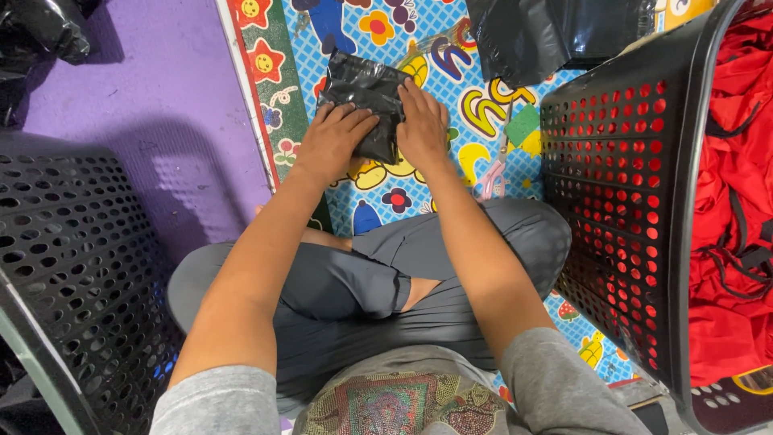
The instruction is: The person folds a red garment, places it into a clear plastic bag, and then into a black shipping bag. They seal the black bag and set it aside. The person then picks up another red garment, unfolds it, and uses pink scissors to cut a black elastic band from the garment.
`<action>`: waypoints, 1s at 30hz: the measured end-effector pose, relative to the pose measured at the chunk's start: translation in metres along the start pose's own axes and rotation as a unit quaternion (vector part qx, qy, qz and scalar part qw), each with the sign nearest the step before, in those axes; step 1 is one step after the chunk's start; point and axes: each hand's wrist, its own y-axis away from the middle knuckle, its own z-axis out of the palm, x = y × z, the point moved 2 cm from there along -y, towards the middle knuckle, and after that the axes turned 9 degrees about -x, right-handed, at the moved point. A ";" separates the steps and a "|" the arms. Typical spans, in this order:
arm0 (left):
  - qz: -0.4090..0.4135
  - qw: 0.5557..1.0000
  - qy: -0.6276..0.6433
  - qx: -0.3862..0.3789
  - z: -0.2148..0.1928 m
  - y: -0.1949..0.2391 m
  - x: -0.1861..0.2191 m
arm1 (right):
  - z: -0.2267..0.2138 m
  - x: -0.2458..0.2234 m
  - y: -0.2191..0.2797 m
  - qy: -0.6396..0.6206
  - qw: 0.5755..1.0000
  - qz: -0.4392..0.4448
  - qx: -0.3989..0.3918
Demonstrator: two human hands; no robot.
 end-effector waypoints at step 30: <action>-0.019 0.982 0.118 -0.148 -0.061 -0.009 0.000 | 0.004 -0.029 0.029 0.025 0.995 -0.003 -0.099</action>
